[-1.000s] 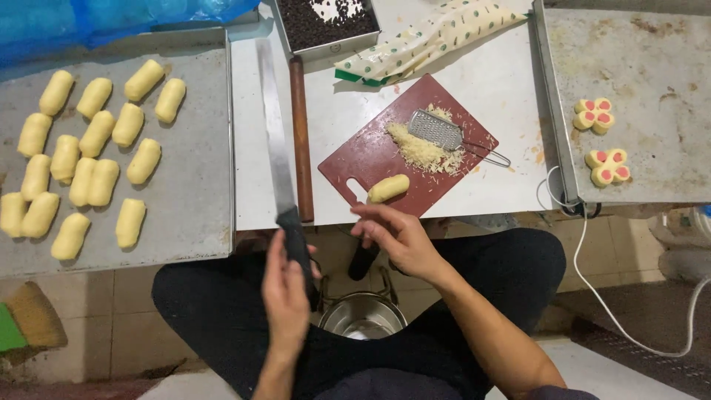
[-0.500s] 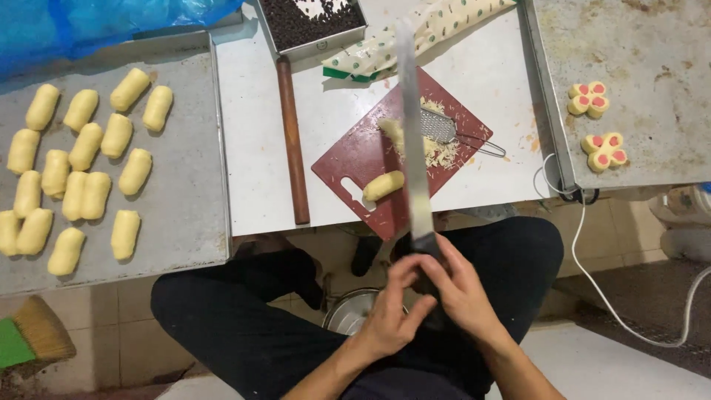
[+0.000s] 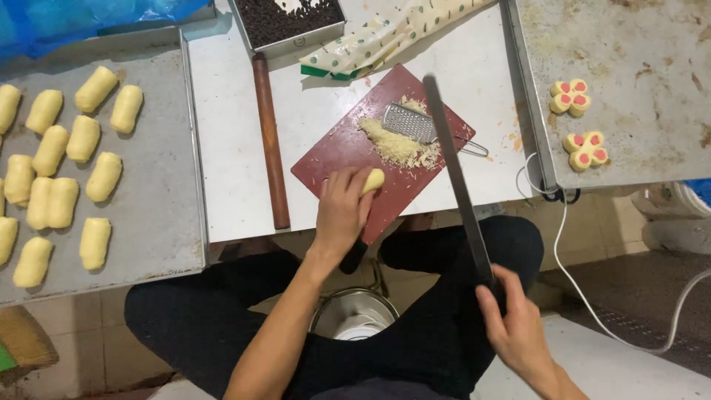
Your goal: Shaping dough into flower-like cookie patterns and arranging them on a baking tray
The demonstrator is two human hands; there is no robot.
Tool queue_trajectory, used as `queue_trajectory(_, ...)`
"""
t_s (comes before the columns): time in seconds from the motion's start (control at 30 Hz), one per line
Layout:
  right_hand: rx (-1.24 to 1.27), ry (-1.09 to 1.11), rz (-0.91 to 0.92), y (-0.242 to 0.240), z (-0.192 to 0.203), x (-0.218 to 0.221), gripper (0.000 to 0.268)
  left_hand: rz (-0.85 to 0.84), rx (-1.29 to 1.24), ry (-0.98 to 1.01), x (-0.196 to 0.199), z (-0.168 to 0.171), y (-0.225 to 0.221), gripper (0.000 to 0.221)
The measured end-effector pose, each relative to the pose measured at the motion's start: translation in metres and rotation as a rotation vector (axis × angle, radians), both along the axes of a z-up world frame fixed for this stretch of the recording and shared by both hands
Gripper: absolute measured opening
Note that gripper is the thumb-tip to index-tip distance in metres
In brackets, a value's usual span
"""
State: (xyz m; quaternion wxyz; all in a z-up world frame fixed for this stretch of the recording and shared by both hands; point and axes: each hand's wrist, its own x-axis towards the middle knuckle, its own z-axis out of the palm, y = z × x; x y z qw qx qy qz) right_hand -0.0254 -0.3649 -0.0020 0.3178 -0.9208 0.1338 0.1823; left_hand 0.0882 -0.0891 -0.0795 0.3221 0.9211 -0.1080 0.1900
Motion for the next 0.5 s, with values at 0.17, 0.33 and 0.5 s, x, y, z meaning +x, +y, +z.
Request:
queue_trajectory(0.17, -0.063, 0.069, 0.104, -0.032, -0.037, -0.031, 0.043, 0.082, 0.001, -0.047, 0.005, 0.005, -0.006, 0.047)
queue_trajectory(0.33, -0.168, 0.196, 0.100, -0.034, -0.032, -0.039, 0.042, 0.009, 0.321, 0.005, 0.013, 0.010, -0.001, 0.042)
queue_trajectory(0.5, -0.179, 0.203, 0.092, -0.038, -0.036, -0.047, 0.039, -0.084, 0.248, -0.016, 0.017, 0.005, 0.005, 0.037)
